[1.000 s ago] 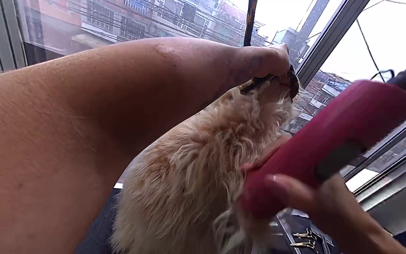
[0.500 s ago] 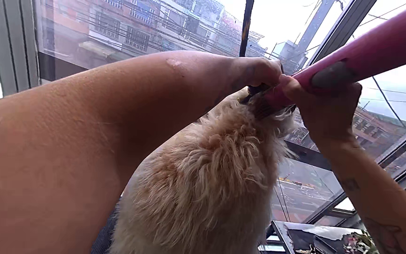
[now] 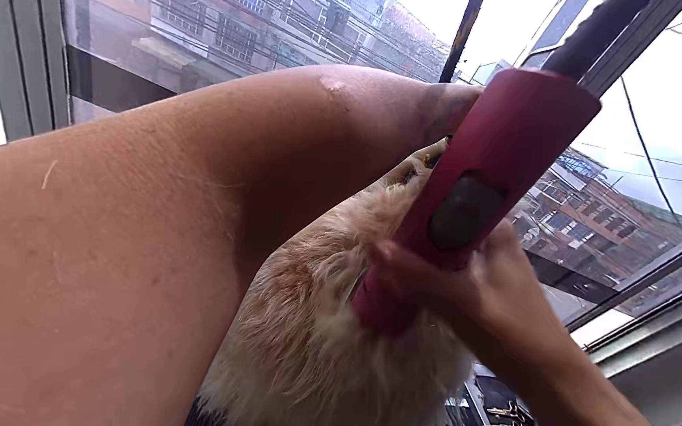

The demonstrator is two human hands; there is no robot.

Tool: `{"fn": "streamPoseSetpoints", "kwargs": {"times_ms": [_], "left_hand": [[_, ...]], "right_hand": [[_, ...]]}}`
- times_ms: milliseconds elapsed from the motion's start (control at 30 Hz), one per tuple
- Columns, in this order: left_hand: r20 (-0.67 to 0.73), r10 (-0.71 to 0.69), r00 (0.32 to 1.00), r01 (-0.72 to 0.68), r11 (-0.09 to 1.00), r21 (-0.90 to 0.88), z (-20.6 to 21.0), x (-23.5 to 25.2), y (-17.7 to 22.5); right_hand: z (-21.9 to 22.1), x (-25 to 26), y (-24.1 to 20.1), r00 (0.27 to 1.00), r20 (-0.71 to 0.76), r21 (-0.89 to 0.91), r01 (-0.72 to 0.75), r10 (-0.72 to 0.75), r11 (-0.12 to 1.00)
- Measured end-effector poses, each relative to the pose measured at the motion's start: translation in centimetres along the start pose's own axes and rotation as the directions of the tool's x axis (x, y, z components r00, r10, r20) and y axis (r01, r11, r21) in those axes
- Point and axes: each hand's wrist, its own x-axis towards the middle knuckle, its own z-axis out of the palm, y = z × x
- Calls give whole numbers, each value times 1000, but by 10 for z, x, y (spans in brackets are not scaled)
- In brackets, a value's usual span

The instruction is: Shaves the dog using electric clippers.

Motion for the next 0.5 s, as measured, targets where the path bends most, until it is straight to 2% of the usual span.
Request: {"fn": "streamPoseSetpoints", "kwargs": {"times_ms": [33,67,100,167,200,233,300,367,500], "left_hand": [[-53,-259,965,264,951,163,13,-3,39],[-108,-434,894,447,857,257,26,-1,67],[-185,-379,907,420,846,329,33,1,64],[-247,-290,925,371,832,411,36,-8,64],[-238,-300,924,378,819,431,39,-21,75],[-208,-335,919,394,806,442,41,-38,92],[-196,-326,925,381,800,463,44,-54,104],[-203,-300,932,362,808,466,45,-56,104],[-195,-311,930,367,793,486,50,-59,110]], "right_hand": [[11,-14,-3,999,47,51,21,-24,998],[16,-24,-6,996,63,75,60,-65,995],[14,-27,-9,994,42,88,101,-105,991],[-7,-16,-13,971,-119,59,214,-206,975],[-22,-5,-11,931,-238,-18,282,-278,959],[-38,7,-6,868,-337,-182,320,-365,930],[-65,34,11,769,-398,-437,321,-501,840],[-78,47,30,792,-378,-512,253,-480,821],[-62,37,29,875,-411,-347,108,-255,932]]}}
